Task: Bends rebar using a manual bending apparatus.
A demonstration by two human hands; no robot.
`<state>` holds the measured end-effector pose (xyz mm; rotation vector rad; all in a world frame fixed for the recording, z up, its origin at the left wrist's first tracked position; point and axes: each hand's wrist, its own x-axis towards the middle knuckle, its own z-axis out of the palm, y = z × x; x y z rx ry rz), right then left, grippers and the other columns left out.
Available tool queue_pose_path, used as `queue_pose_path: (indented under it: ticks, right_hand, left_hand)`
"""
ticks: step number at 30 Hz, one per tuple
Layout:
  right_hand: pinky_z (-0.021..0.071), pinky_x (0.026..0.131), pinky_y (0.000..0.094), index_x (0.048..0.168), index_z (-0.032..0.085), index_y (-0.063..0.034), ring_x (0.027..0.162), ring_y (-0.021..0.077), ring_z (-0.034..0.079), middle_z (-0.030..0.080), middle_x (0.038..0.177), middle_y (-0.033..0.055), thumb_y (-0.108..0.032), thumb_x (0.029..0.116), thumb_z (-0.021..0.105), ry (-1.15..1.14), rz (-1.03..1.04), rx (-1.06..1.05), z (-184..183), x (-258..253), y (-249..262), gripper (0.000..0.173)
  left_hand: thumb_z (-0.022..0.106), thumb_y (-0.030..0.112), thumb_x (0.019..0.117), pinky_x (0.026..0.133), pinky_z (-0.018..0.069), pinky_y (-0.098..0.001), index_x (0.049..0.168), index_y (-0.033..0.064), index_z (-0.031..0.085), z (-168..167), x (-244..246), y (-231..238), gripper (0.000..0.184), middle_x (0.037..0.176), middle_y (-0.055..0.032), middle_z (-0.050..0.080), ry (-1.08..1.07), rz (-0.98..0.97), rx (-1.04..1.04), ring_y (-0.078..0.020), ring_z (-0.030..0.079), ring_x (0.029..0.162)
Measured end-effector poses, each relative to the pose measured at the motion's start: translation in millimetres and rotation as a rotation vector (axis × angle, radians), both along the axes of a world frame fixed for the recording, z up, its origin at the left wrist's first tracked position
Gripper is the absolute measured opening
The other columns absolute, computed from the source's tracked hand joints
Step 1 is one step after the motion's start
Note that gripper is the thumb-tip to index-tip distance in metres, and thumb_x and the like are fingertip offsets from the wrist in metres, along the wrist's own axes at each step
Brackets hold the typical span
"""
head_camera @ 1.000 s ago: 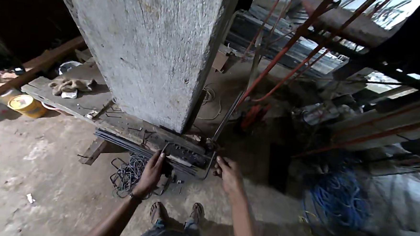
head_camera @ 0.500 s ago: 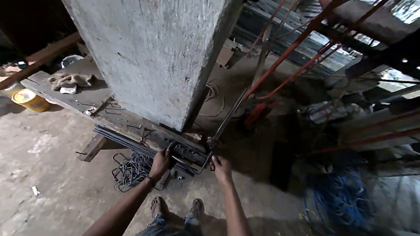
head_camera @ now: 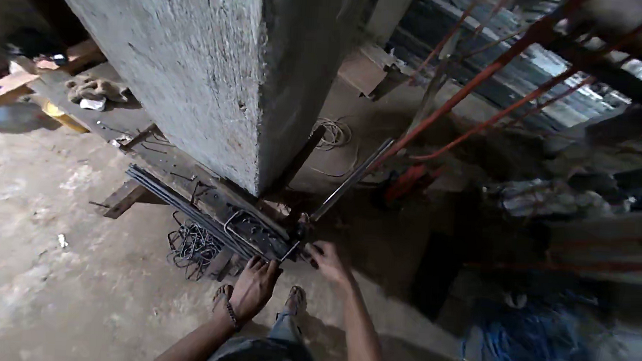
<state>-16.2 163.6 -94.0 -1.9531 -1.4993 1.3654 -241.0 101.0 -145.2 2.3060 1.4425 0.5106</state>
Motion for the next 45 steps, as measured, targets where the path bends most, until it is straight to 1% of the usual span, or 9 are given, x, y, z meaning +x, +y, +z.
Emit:
queue_pose_path:
  ticks: [3, 6, 8, 11, 16, 21, 24, 36, 45]
  right_hand:
    - [0.0463, 0.111, 0.0512, 0.15, 0.045, 0.0059, 0.129, 0.0405, 0.059, 0.059, 0.139, 0.0301, -0.009, 0.1031, 0.057, -0.401, 0.031, 0.197, 6, 53, 66, 0.05]
    - [0.0332, 0.116, 0.0666, 0.155, 0.046, -0.0176, 0.15, 0.0442, 0.035, 0.036, 0.163, 0.0219, -0.018, 0.0946, 0.072, -0.737, 0.3, 0.413, -11, 105, 153, 0.066]
    - [0.0229, 0.116, 0.0748, 0.143, 0.061, -0.0147, 0.15, 0.0482, 0.03, 0.04, 0.159, 0.0249, -0.031, 0.0843, 0.084, -0.758, 0.496, 0.497, -32, 127, 197, 0.065]
    - [0.0283, 0.113, 0.0738, 0.127, 0.068, -0.0123, 0.136, 0.0464, 0.048, 0.06, 0.136, 0.0233, -0.036, 0.0849, 0.082, -0.807, 0.707, 0.508, -50, 145, 223, 0.05]
    - [0.0323, 0.115, 0.0686, 0.125, 0.071, -0.0147, 0.127, 0.0444, 0.056, 0.066, 0.127, 0.0206, -0.027, 0.0924, 0.076, -0.834, 0.746, 0.44, -45, 186, 186, 0.035]
    - [0.0262, 0.12, 0.0651, 0.147, 0.055, -0.0195, 0.142, 0.0423, 0.045, 0.054, 0.149, 0.0189, -0.033, 0.0967, 0.069, -0.824, 0.637, 0.319, -46, 219, 132, 0.054]
    - [0.0265, 0.12, 0.0648, 0.145, 0.056, -0.0123, 0.148, 0.0415, 0.037, 0.045, 0.157, 0.0201, -0.032, 0.099, 0.066, -0.826, 0.628, 0.256, -43, 225, 111, 0.051]
    - [0.0501, 0.103, 0.0597, 0.128, 0.066, 0.0018, 0.118, 0.0484, 0.064, 0.065, 0.126, 0.0314, 0.006, 0.0892, 0.069, -0.564, 0.415, 0.233, -30, 252, 27, 0.039]
    - [0.0345, 0.112, 0.0713, 0.143, 0.054, 0.0034, 0.137, 0.0538, 0.047, 0.052, 0.145, 0.0351, -0.023, 0.102, 0.063, -0.813, 0.154, 0.151, -62, 499, 36, 0.05]
  left_hand:
    - [0.051, 0.024, 0.1044, 0.099, 0.0527, -0.0458, 0.101, 0.0065, 0.072, -10, 0, -5, 0.028, 0.085, -0.0072, 0.074, -0.046, 0.055, 0.109, -0.0239, 0.073, 0.087]
    - [0.05, 0.024, 0.1021, 0.1, 0.0518, -0.0469, 0.098, 0.0061, 0.073, -25, -4, -10, 0.03, 0.09, -0.0074, 0.075, -0.081, 0.079, 0.235, -0.0242, 0.072, 0.092]
    - [0.048, 0.027, 0.1043, 0.099, 0.0518, -0.0451, 0.098, 0.0064, 0.072, -25, -5, -11, 0.032, 0.087, -0.0071, 0.074, -0.05, 0.102, 0.262, -0.0232, 0.072, 0.09]
    - [0.05, 0.023, 0.1038, 0.101, 0.0512, -0.0445, 0.097, 0.0053, 0.071, -23, -1, -13, 0.029, 0.085, -0.0075, 0.073, -0.003, 0.124, 0.256, -0.023, 0.071, 0.089]
    - [0.05, 0.023, 0.1017, 0.101, 0.0506, -0.0424, 0.091, 0.0073, 0.072, -23, 7, -13, 0.029, 0.081, -0.0053, 0.073, 0.045, 0.193, 0.252, -0.0219, 0.072, 0.088]
    - [0.048, 0.024, 0.1028, 0.101, 0.0507, -0.0419, 0.089, 0.0084, 0.07, -32, 7, -14, 0.031, 0.079, -0.005, 0.072, 0.064, 0.202, 0.257, -0.0214, 0.071, 0.086]
    - [0.048, 0.024, 0.1023, 0.1, 0.0511, -0.0425, 0.09, 0.0078, 0.071, -23, 9, -13, 0.031, 0.081, -0.0062, 0.073, 0.093, 0.211, 0.227, -0.0225, 0.072, 0.088]
    - [0.049, 0.021, 0.1014, 0.097, 0.0538, -0.0451, 0.097, 0.006, 0.071, -8, 14, -8, 0.028, 0.084, -0.0095, 0.074, 0.194, 0.179, 0.161, -0.0265, 0.074, 0.088]
    - [0.046, 0.022, 0.1042, 0.094, 0.0544, -0.0416, 0.094, 0.0066, 0.068, -10, 10, -4, 0.029, 0.078, -0.0077, 0.07, 0.237, 0.137, 0.186, -0.0235, 0.072, 0.08]
